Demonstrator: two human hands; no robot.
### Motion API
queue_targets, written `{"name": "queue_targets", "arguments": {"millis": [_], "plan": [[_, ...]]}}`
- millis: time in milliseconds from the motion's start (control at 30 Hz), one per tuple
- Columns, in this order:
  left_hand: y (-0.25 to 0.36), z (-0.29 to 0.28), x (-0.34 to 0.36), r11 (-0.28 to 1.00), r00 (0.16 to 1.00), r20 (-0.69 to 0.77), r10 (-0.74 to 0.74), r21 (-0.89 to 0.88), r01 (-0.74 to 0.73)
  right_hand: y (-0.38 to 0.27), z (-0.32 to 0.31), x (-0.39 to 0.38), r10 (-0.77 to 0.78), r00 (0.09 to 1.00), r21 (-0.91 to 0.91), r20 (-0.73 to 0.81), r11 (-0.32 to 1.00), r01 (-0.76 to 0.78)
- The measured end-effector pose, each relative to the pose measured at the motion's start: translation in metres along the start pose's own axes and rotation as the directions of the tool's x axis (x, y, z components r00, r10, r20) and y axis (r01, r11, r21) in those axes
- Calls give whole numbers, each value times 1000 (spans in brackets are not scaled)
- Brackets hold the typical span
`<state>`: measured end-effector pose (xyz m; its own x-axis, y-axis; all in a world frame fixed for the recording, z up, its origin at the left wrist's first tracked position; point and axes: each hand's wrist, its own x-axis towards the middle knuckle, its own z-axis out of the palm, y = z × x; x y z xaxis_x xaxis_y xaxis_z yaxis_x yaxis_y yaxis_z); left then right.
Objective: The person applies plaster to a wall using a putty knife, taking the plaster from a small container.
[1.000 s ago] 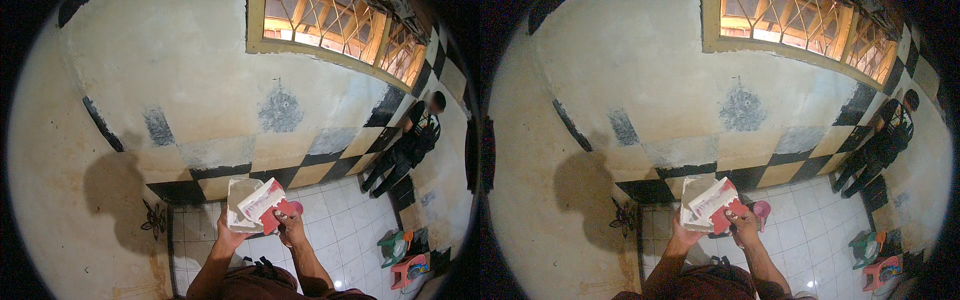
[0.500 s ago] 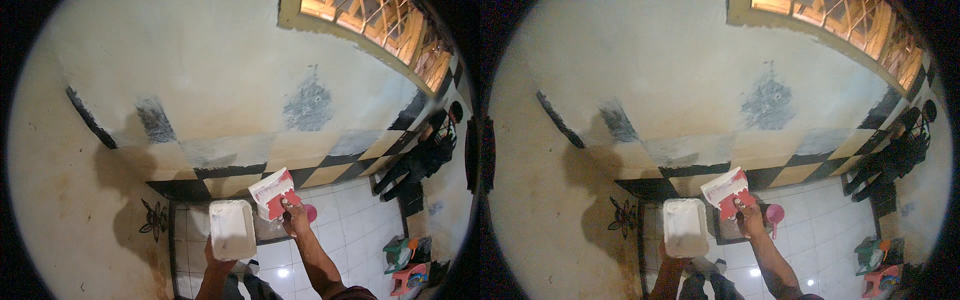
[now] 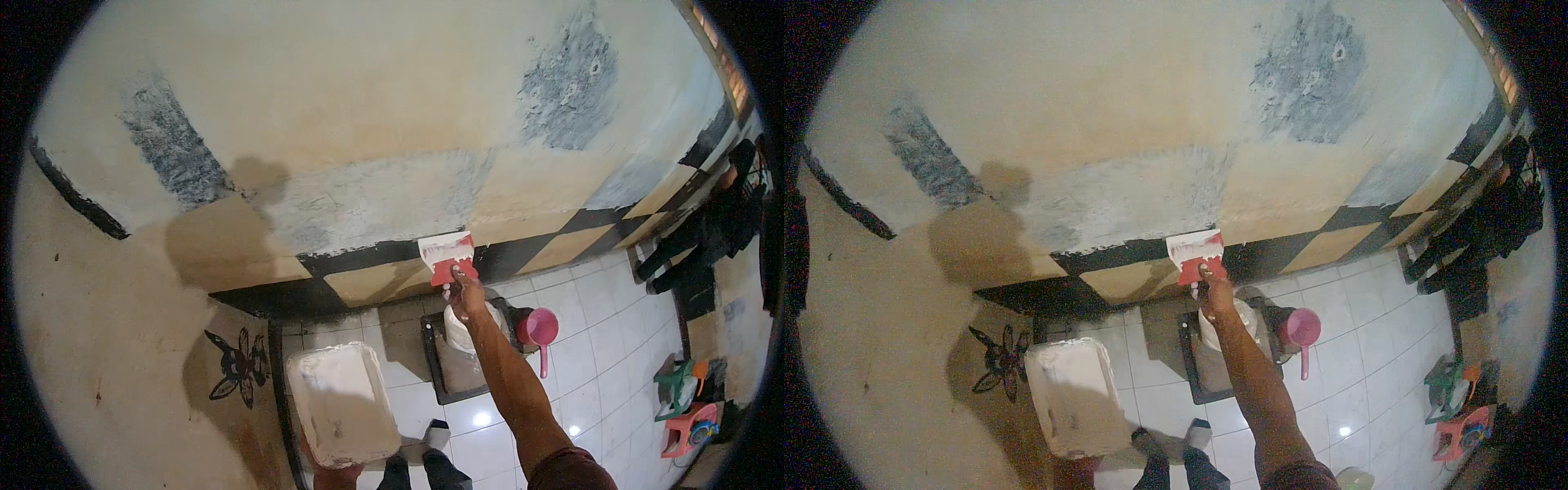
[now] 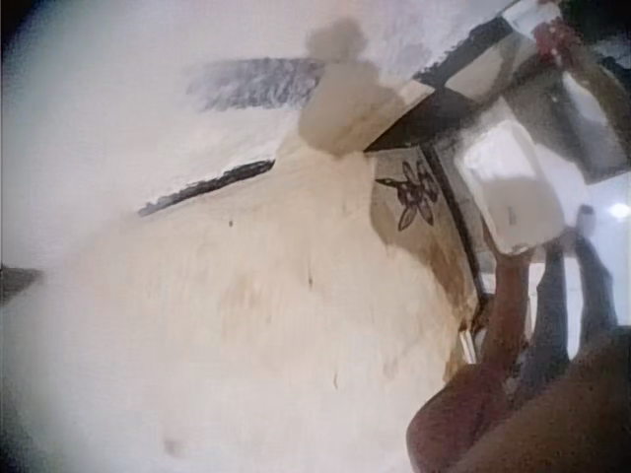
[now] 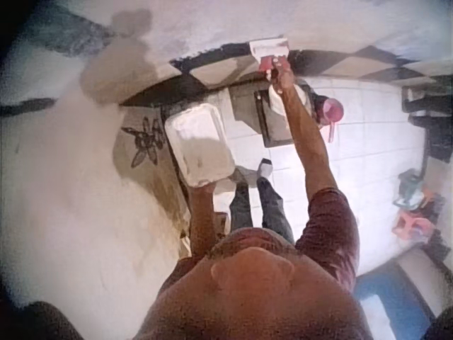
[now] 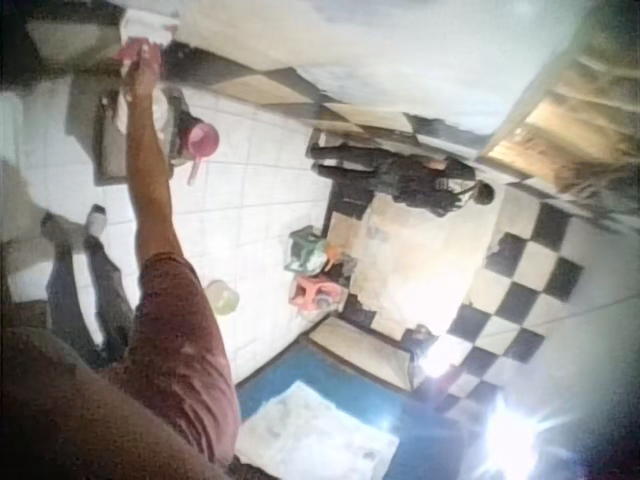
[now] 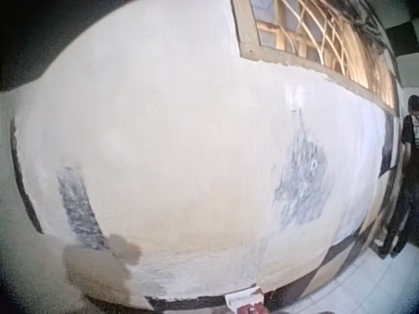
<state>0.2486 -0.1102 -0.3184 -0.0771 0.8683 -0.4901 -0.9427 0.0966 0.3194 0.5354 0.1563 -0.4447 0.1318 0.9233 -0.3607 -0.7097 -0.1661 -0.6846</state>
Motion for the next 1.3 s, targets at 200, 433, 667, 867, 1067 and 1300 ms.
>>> {"name": "queue_targets", "arguments": {"millis": [200, 433, 667, 867, 1067, 1300], "plan": [[3, -22, 7, 1000, 1000, -5, -29, 0, 29, 11, -7, 17, -29, 999, -54, -27, 998, 28], [3, -33, 6, 998, 998, 4, -59, -24, 59, -15, 20, 35, -231, 972, -98, -27, 969, 228], [4, -38, -1, 997, 998, 24, -66, -39, 67, -114, 129, 33, -118, 977, -313, -179, 948, 57], [2, -40, -6, 996, 996, 32, -78, -45, 79, -216, 212, -46, -228, 973, -283, 27, 932, 226], [1, -48, -14, 996, 997, 25, -75, -53, 77, -178, 147, -79, -217, 976, -243, 13, 946, 213], [4, -69, -24, 998, 999, -7, -50, -44, 50, -38, 44, -36, 57, 995, -173, 83, 984, -42]]}}
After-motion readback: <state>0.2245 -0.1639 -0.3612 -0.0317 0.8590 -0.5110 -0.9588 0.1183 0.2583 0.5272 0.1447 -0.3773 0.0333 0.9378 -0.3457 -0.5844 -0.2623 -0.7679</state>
